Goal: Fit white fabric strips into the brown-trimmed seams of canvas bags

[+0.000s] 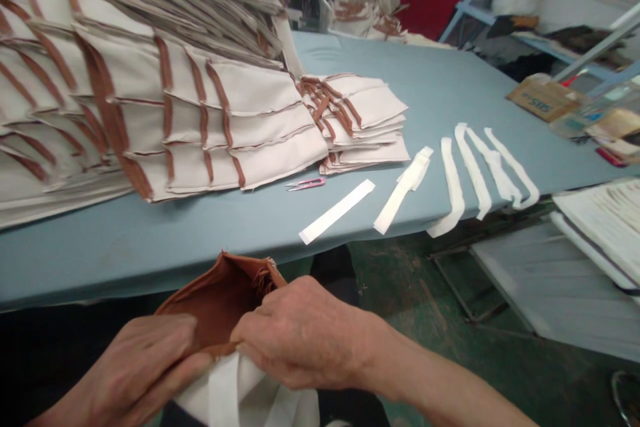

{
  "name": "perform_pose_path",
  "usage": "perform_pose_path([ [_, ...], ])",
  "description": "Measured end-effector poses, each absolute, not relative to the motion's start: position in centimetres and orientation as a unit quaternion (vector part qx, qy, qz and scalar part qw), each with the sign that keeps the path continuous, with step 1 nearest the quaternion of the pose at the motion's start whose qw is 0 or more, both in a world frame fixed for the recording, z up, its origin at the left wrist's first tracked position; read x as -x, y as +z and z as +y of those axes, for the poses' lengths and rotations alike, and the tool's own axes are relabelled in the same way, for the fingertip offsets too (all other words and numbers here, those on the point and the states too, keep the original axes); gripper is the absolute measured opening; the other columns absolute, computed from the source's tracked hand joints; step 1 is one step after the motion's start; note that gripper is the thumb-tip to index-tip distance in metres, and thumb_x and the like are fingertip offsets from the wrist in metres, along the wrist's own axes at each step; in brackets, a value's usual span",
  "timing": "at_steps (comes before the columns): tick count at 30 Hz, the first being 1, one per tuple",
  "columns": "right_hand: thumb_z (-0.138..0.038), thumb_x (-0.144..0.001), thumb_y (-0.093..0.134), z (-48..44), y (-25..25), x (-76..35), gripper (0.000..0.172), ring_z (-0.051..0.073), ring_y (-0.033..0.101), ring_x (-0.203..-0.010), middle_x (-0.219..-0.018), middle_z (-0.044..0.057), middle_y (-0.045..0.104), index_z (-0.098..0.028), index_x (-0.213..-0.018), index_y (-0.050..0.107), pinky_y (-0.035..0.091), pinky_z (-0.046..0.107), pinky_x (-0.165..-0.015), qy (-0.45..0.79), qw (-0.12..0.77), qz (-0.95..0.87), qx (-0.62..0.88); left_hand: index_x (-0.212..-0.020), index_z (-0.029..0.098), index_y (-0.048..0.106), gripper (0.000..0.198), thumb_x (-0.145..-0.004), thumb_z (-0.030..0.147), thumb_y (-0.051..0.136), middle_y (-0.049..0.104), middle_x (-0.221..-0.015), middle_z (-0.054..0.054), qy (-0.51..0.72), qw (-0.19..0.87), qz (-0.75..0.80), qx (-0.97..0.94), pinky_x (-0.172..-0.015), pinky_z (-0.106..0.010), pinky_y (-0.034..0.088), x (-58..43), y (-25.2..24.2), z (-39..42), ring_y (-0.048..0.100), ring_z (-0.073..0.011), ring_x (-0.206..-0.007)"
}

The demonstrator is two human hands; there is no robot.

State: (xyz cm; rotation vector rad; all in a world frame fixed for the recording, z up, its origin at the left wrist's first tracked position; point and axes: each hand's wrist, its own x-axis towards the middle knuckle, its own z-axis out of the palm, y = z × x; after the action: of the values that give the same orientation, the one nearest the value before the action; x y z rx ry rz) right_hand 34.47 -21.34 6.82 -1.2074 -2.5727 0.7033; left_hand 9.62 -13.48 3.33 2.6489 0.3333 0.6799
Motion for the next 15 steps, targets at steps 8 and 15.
perform_pose_path([
  [8,-0.02,-0.102,0.061,-20.8,7.7,-33.7,0.014,0.018,0.061,-0.072,-0.081,0.0,0.073,-0.018,-0.09,0.067,0.035,0.035,-0.061,0.188,0.096,-0.885,0.414,-0.08,0.023,0.045,0.04,-0.115,0.041,0.039,0.05,-0.069,0.009,0.179,0.412,0.142,-0.882,-0.06,-0.023,0.035,-10.9,3.6,-13.5,0.049,-0.0095,-0.06],
  [15,-0.02,-0.103,0.063,-21.1,7.7,-33.9,0.024,0.017,0.054,-0.067,-0.076,-0.003,0.074,-0.021,-0.079,0.065,0.036,0.035,-0.065,0.137,0.175,-0.886,0.406,-0.066,0.022,0.036,0.051,-0.108,0.049,0.049,0.034,-0.063,0.008,0.084,0.568,0.234,-0.785,-0.055,-0.022,0.03,-11.9,3.9,-14.7,0.037,-0.0099,-0.057],
])
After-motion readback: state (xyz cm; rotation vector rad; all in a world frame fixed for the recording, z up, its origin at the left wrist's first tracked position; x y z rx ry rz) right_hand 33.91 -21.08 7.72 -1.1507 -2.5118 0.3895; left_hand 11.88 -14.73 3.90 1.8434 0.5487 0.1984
